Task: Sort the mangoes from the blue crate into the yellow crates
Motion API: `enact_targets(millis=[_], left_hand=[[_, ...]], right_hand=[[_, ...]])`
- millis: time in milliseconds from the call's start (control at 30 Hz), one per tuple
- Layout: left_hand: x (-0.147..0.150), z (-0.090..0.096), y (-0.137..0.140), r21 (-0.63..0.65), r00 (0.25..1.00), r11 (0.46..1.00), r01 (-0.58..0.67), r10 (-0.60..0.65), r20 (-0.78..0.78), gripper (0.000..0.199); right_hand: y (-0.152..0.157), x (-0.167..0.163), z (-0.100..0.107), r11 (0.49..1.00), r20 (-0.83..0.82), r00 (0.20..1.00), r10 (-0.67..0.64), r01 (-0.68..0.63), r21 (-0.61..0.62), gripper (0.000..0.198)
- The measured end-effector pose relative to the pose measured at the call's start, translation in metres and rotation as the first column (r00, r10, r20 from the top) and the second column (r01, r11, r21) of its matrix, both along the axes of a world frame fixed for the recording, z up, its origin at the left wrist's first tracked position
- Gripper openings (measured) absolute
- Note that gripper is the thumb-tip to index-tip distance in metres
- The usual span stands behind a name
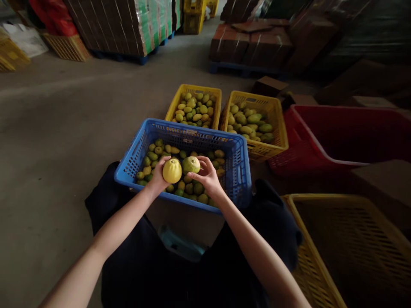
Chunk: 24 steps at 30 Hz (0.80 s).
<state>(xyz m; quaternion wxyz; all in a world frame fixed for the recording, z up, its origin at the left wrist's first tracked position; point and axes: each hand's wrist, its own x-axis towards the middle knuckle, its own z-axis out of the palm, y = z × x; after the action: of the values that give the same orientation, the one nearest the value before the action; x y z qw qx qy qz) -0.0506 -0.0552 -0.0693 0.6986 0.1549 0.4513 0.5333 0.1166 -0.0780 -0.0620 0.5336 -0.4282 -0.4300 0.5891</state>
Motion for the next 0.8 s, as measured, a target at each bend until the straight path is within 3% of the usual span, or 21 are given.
enact_targets(millis=[133, 267, 433, 667, 800], left_hand=[[0.004, 0.013, 0.002, -0.194, 0.983, 0.980, 0.033, 0.004, 0.185, 0.016], [0.004, 0.018, 0.003, -0.280, 0.980, 0.960, -0.027, 0.081, 0.183, 0.019], [0.004, 0.012, 0.006, -0.385, 0.970, 0.921, -0.056, 0.141, 0.198, 0.031], [0.007, 0.008, 0.006, -0.279, 0.973, 0.954, -0.113, 0.163, 0.164, 0.024], [0.005, 0.011, 0.005, -0.301, 0.959, 0.952, -0.051, 0.132, 0.253, 0.026]], right_hand=[[0.001, -0.001, -0.005, 0.997, -0.049, 0.999, -0.015, 0.011, -0.074, 0.049], [0.002, -0.003, -0.005, 0.986, -0.109, 0.994, -0.005, -0.013, -0.166, 0.043], [0.003, -0.005, -0.003, 0.971, -0.197, 0.980, 0.031, -0.075, -0.225, 0.036], [0.008, -0.002, -0.002, 0.943, -0.293, 0.956, 0.006, -0.102, -0.316, 0.032], [0.007, -0.004, -0.006, 0.945, -0.242, 0.970, -0.024, -0.057, -0.321, 0.036]])
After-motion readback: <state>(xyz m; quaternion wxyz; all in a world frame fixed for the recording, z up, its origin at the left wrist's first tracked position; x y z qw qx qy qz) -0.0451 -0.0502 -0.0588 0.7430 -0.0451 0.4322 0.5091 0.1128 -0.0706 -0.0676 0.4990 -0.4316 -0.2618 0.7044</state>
